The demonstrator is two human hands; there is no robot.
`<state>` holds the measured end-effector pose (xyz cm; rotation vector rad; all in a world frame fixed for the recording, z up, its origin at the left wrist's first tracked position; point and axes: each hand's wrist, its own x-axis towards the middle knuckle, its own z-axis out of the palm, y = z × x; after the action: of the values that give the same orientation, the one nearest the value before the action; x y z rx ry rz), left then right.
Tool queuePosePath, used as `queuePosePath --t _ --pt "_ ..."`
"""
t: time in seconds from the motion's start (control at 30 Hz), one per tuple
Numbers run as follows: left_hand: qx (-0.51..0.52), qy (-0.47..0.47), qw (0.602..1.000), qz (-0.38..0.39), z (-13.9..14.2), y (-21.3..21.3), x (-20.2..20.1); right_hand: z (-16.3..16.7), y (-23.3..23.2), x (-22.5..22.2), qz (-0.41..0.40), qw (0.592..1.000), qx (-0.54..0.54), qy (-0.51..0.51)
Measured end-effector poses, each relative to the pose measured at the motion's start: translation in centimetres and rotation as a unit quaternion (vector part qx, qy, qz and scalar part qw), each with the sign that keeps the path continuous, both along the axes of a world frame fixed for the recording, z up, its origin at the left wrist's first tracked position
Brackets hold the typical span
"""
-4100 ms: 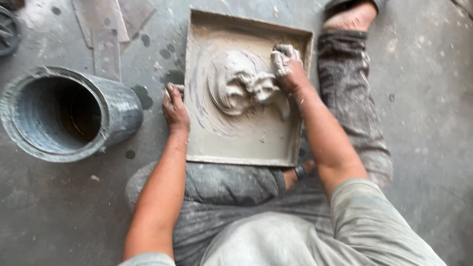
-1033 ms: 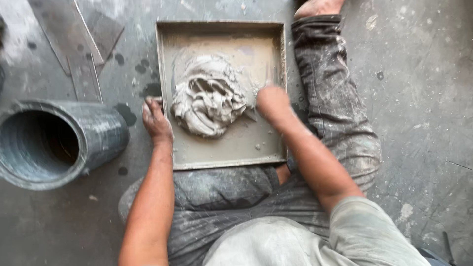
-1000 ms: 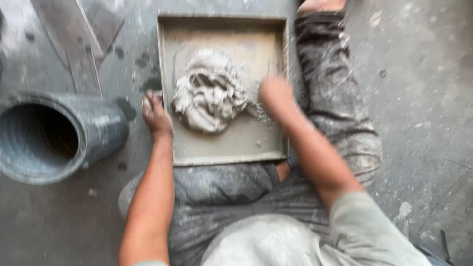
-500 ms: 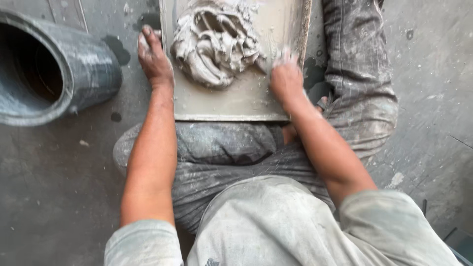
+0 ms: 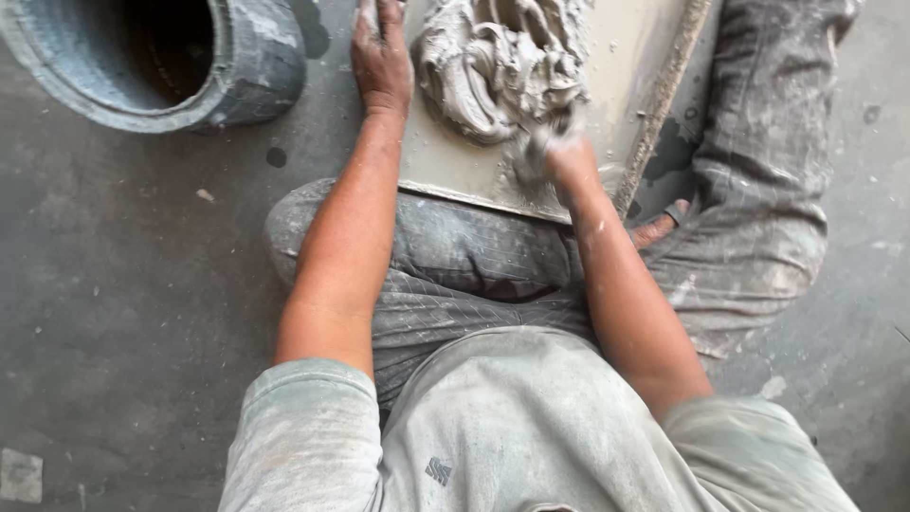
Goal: The person sits on the floor and mixes clay slurry on a flat board, adding dark material scooped from a bucket and repeatedly kneading and folding the clay by hand to work it into a uniform mass.
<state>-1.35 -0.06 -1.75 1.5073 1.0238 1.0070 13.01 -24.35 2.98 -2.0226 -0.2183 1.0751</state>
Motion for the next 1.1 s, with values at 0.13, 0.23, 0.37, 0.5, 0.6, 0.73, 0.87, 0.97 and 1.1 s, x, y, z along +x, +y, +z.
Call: queuePosePath --t 0.13,0.23,0.37,0.5,0.6,0.73,0.87,0.97,1.1 --pt "-0.058 -0.003 0.998 -0.002 0.0 0.1 0.0 3.7 3.1 1.0 -0.039 0.978 0.098 0.18" --pt "-0.041 0.046 0.998 -0.01 -0.7 0.0 -0.3 6.0 1.9 2.4 0.114 0.985 0.129 -0.009" --pt "-0.01 0.021 1.0 -0.004 -1.5 0.1 -0.3 5.4 -0.1 3.3 0.521 0.71 -0.018 -0.474" --pt "-0.033 0.04 0.999 0.009 -1.3 0.5 -0.1 2.6 2.0 2.1 0.684 0.467 0.259 -0.497" --pt "-0.091 0.026 0.995 0.011 -0.6 0.5 -0.2 0.3 6.0 -0.6 0.673 0.429 0.237 -0.554" --pt "-0.082 -0.027 0.996 -0.009 -0.2 0.4 -0.3 -2.9 12.8 -5.4 0.625 0.44 0.09 -0.639" --pt "-0.119 -0.04 0.992 -0.003 -0.3 0.2 -0.5 -2.3 19.3 -6.3 0.608 0.388 -0.138 -0.679" --pt "-0.081 -0.005 0.997 -0.006 -0.5 0.2 -0.6 0.7 24.1 -4.1 0.628 0.36 -0.244 -0.646" --pt "-0.109 -0.009 0.994 -0.003 -0.4 0.1 -0.5 6.2 27.2 2.3 0.611 0.38 -0.372 -0.586"
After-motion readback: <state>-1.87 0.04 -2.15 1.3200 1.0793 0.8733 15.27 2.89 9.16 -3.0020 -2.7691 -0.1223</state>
